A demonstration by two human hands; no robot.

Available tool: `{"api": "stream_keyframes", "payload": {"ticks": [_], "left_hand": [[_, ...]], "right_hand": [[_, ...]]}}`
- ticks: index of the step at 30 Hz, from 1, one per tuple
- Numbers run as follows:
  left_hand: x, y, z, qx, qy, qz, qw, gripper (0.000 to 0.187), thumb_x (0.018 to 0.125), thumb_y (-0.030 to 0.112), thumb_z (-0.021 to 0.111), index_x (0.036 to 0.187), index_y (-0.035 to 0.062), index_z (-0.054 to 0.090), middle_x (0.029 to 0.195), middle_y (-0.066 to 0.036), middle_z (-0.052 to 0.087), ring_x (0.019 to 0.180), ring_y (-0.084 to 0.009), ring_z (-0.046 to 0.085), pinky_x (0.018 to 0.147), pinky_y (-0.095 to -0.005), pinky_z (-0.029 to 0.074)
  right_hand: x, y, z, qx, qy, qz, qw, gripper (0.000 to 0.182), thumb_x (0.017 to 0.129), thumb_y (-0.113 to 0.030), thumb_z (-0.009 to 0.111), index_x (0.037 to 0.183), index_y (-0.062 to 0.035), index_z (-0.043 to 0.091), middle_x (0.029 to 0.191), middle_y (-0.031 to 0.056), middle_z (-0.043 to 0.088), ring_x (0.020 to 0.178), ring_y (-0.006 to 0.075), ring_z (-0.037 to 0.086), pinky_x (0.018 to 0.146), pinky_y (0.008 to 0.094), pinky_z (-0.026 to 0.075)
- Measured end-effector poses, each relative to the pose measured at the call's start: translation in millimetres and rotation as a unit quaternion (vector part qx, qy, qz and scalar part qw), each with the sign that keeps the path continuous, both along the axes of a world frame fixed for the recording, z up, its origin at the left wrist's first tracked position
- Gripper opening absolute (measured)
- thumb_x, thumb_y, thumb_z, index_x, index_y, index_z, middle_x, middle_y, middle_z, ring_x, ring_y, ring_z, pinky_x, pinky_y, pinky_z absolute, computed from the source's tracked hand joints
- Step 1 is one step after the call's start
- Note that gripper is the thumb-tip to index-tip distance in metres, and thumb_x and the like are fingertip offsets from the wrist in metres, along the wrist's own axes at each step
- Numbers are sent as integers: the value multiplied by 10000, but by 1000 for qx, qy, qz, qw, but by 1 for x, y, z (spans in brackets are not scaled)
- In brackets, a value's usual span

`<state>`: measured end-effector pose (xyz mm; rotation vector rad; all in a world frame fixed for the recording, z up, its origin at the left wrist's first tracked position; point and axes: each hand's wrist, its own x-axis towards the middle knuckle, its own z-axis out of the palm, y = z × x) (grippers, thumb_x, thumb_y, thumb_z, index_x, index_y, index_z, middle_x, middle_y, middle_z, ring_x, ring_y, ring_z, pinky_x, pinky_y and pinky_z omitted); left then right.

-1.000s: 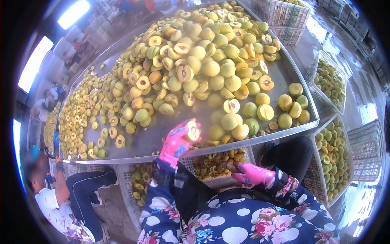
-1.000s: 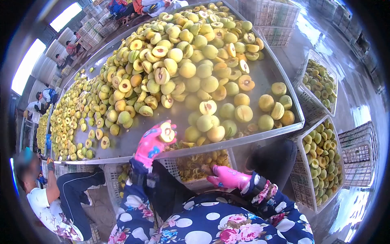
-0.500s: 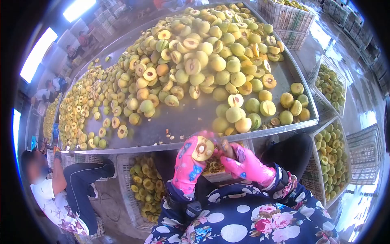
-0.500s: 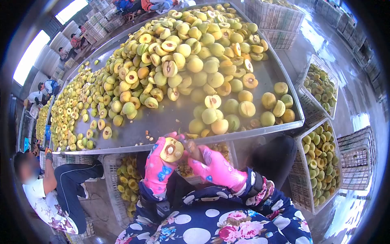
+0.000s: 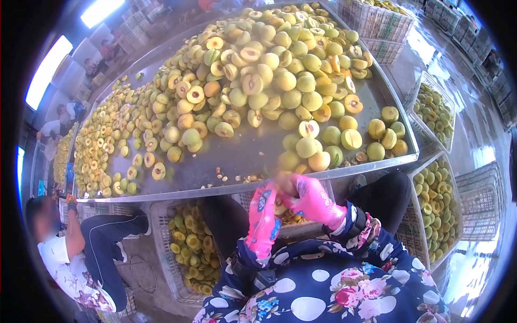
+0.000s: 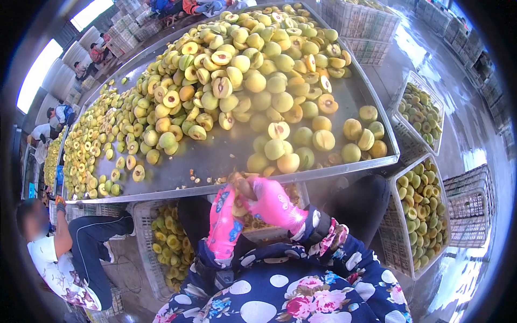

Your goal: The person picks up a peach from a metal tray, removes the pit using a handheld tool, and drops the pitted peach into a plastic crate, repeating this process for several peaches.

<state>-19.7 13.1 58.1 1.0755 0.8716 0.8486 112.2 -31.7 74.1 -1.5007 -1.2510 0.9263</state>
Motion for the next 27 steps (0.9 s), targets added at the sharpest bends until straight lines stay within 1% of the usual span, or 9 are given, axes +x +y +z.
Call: {"api": "stream_keyframes", "payload": {"ticks": [2,3,6,7,10,16,18,22,27], "left_hand": [[-3,5,-6,-178,-82,3,981,348,941,251,479,1180,0,521,1122,-111,565,1005,-200,564,838,-320,484],[-6,8,-3,-186,-105,-6,977,360,945,265,465,1184,0,518,1123,-116,565,1009,-208,564,840,-331,485],[-15,19,5,-202,-155,-14,967,392,956,302,423,1191,1,512,1123,-128,567,1009,-233,565,844,-360,489],[-18,21,5,-203,-158,-7,966,401,959,311,408,1192,2,511,1119,-131,569,1003,-241,568,842,-367,491],[-19,21,8,-226,-168,8,959,402,965,311,384,1189,3,512,1103,-133,577,987,-250,573,837,-376,495],[-15,13,13,-209,-182,0,961,393,960,278,417,1191,-26,507,1100,-152,579,984,-237,580,831,-353,497],[-15,11,16,-200,-156,-4,967,397,967,306,378,1192,8,513,1091,-128,578,985,-251,573,830,-377,498],[-15,9,16,-205,-164,2,965,392,964,290,394,1192,-5,513,1085,-139,580,973,-242,578,826,-357,496],[-12,3,10,-190,-181,21,965,372,952,255,437,1169,-32,530,1084,-157,586,952,-212,585,834,-315,483]], "right_hand": [[-6,-8,0,34,37,52,997,247,819,-218,673,868,-3,562,700,40,551,632,99,467,578,280,423],[-9,-11,1,51,55,79,994,249,828,-223,668,874,-3,562,694,36,546,627,101,467,571,278,422],[-1,-27,25,-121,82,132,980,354,870,-242,611,1088,22,520,704,85,577,594,129,552,558,285,444],[2,-30,25,-190,130,112,967,401,885,-278,596,1132,17,484,687,65,572,577,96,542,526,260,428],[0,-39,24,-195,105,78,972,360,895,-250,575,1112,18,470,676,97,573,571,157,563,522,299,433],[-10,-41,21,-142,19,95,985,244,903,-190,535,1029,7,466,665,177,564,590,302,589,536,371,440],[-12,-43,21,-123,18,90,988,237,902,-188,535,1026,4,469,666,175,566,596,293,595,533,364,440],[-17,-46,12,-99,12,78,992,212,897,-166,532,1012,3,477,668,174,572,597,298,603,517,362,437],[-25,-48,5,-26,-94,56,994,234,875,-144,542,994,45,475,651,191,573,580,335,599,487,393,432]]}}
